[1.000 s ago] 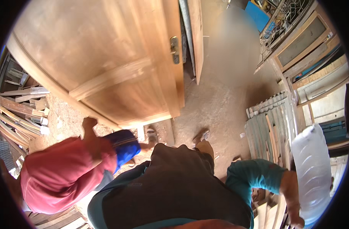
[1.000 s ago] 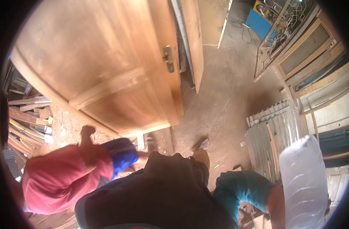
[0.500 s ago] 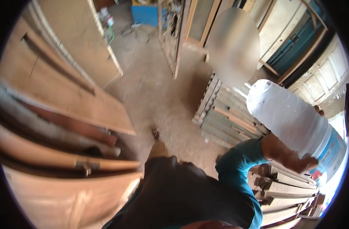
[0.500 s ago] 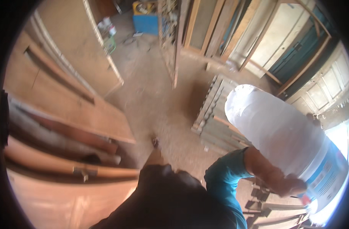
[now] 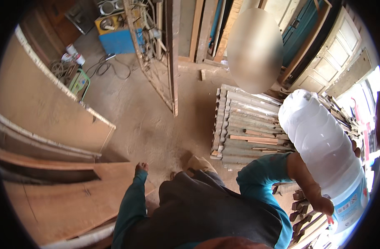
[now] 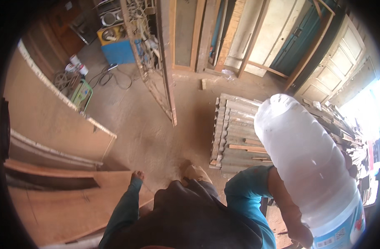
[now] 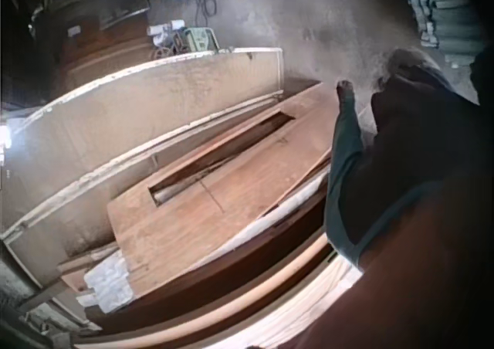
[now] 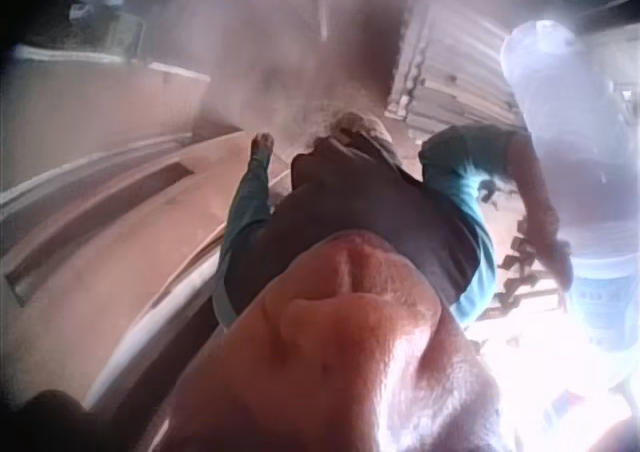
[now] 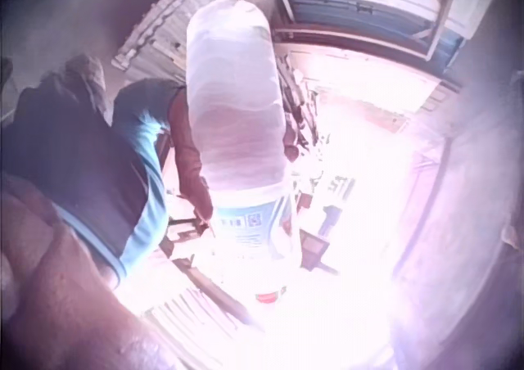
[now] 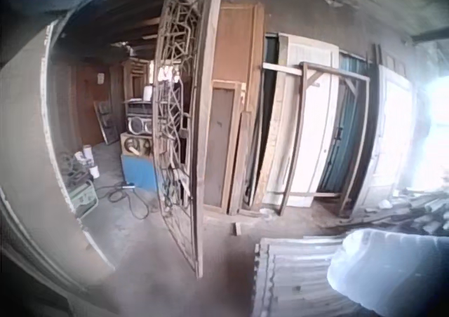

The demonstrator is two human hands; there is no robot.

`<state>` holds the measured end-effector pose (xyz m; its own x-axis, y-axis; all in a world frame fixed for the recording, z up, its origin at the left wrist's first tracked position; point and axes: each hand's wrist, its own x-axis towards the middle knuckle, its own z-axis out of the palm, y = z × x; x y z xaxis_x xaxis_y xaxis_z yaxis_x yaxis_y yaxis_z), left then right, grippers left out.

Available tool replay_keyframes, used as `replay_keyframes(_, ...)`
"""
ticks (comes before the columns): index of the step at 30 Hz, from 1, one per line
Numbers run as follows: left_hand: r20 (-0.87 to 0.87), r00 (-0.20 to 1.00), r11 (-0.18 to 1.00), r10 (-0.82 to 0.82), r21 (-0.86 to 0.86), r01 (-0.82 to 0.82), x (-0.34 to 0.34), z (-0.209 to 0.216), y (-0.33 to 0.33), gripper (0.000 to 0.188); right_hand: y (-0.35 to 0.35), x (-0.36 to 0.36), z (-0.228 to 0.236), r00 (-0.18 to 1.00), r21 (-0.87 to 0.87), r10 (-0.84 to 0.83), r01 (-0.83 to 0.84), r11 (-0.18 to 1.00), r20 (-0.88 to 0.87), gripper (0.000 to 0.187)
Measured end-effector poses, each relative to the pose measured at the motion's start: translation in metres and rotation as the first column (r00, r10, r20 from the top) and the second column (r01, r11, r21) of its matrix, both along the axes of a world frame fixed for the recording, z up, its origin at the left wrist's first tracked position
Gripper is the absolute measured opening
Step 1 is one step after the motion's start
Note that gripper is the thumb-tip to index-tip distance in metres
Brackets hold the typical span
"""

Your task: The person uses a hammer and a prying tool to remove wooden pieces from a structure, then accepts a bottle of water and walks into a woodworking shop.

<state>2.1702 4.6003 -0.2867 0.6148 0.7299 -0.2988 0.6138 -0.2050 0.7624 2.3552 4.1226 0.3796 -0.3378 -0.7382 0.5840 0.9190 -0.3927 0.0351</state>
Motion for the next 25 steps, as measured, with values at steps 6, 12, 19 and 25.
replay_keyframes(6,0.278,0.849,0.892,-0.450,0.189,0.411,0.305,0.125,-0.081,0.082,0.020,0.101,-0.004,0.957,0.009,-0.283,0.283,0.959,0.061,0.112)
replay_keyframes(12,0.490,0.795,0.850,-0.358,0.523,0.060,0.494,0.215,-0.149,0.111,0.018,0.237,-0.026,0.999,-0.146,0.000,-0.007,0.989,-0.045,0.109)
replay_keyframes(19,0.383,0.923,0.982,0.032,0.161,-0.101,0.578,0.227,-0.151,0.090,0.013,0.410,0.003,0.764,-0.248,0.642,-0.635,0.731,-0.062,0.105)
replay_keyframes(25,0.105,0.911,0.814,-0.398,0.498,0.298,0.552,0.180,-0.095,0.051,0.022,0.542,-0.058,0.270,0.000,0.953,-0.962,0.273,0.136,0.104)
